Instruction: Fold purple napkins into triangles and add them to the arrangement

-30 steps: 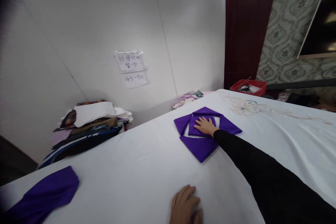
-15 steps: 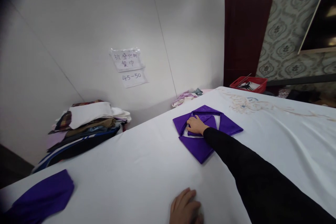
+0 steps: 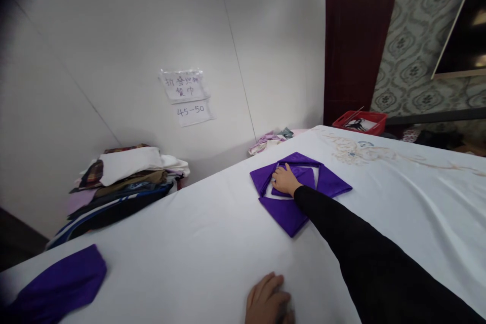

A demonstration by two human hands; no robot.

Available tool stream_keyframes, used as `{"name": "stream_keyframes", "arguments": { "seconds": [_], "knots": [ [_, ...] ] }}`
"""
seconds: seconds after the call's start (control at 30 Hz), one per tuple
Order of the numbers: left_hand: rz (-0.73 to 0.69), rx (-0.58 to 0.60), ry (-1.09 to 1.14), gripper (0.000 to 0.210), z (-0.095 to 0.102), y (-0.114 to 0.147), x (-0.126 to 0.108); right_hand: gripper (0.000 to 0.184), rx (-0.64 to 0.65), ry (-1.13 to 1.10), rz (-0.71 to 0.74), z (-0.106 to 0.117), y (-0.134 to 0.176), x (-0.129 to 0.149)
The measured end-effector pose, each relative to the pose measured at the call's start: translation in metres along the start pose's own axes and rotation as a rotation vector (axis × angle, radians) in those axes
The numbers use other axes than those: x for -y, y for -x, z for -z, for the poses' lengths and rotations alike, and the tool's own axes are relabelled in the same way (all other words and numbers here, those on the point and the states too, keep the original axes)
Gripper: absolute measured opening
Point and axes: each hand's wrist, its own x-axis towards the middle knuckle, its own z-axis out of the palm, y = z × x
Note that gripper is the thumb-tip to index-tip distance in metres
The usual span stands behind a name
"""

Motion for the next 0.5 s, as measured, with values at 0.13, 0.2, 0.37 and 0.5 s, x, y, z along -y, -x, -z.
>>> {"name": "stream_keyframes", "arguments": {
  "seconds": [0.13, 0.2, 0.37, 0.5],
  "knots": [
    [0.0, -0.007, 0.017, 0.034, -0.001, 0.0, 0.0, 0.029, -0.004, 0.004, -0.038, -0.001, 0.0, -0.003],
    [-0.006, -0.013, 0.02, 0.033, -0.001, 0.0, 0.0, 0.029, 0.005, -0.01, -0.035, -0.002, -0.001, -0.004],
    [-0.019, -0.027, 0.036, 0.033, -0.001, 0.0, 0.002, 0.032, 0.057, -0.074, -0.011, -0.007, -0.004, -0.008],
    [0.002, 0.008, 0.043, 0.033, -0.001, 0.001, 0.004, 0.04, 0.077, -0.106, -0.041, -0.008, 0.002, -0.015]
  ]
}}
